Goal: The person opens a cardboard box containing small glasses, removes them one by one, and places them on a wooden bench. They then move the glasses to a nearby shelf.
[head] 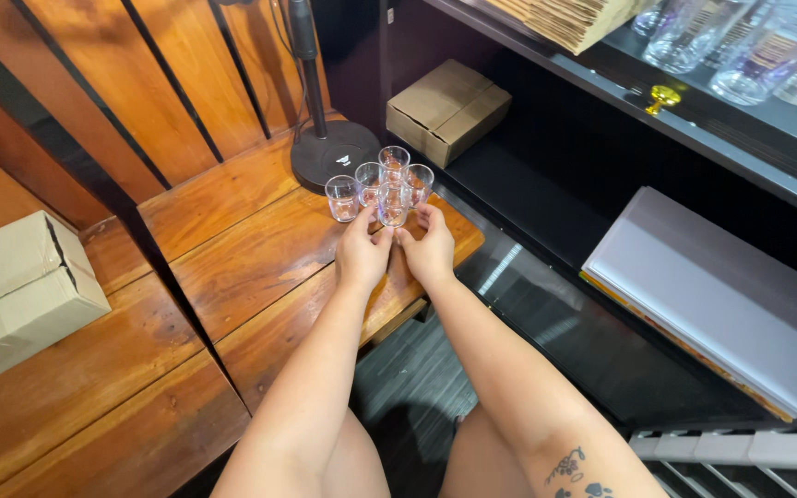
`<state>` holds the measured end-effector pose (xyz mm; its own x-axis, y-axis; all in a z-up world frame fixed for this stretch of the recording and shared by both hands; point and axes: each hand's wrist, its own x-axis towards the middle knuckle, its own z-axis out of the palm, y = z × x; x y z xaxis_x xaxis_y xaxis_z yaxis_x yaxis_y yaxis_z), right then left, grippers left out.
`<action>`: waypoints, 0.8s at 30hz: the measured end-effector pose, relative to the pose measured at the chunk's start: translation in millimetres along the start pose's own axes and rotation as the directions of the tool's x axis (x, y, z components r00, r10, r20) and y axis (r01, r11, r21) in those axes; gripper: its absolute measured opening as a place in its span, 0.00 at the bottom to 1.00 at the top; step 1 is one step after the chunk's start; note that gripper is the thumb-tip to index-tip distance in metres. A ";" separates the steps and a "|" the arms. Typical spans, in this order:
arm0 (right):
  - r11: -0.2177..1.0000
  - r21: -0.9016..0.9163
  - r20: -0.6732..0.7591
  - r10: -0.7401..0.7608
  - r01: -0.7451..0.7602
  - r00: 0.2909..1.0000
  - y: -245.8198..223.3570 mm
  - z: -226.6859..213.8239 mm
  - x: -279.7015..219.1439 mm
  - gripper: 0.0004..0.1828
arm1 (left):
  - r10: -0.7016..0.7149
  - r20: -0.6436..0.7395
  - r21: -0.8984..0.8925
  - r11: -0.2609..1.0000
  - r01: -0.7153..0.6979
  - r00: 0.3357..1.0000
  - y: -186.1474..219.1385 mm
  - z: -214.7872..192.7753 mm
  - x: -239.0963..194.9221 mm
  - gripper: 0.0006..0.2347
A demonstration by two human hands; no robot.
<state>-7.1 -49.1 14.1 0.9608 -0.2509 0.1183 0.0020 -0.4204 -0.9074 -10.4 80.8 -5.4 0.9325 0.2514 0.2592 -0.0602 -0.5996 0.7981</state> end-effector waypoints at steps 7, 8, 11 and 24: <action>0.993 -0.105 0.039 -0.056 0.060 0.998 -3.3 5.6 -0.6 0.35 | -0.037 0.093 0.073 0.997 0.031 0.995 12.8 -11.4 -0.4 0.24; 0.991 -0.110 0.025 -0.068 0.070 0.997 0.8 7.8 1.0 0.35 | -0.065 0.081 0.039 0.997 0.062 0.995 13.7 -11.6 -1.2 0.22; 0.992 -0.067 -0.006 -0.105 0.104 0.994 9.7 11.0 4.1 0.33 | -0.121 0.074 -0.027 0.992 0.123 0.990 8.9 -7.9 -0.5 0.21; 0.988 0.144 0.006 -0.057 0.055 0.998 -6.6 7.1 -10.9 0.28 | -0.076 0.074 -0.123 0.989 0.084 0.994 -16.5 8.9 6.0 0.24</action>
<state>-15.7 -37.3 15.9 0.9609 -0.2208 0.1672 0.0952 -0.3034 -0.9481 -0.6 85.4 -21.9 0.9583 0.2389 0.1570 -0.0245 -0.4786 0.8777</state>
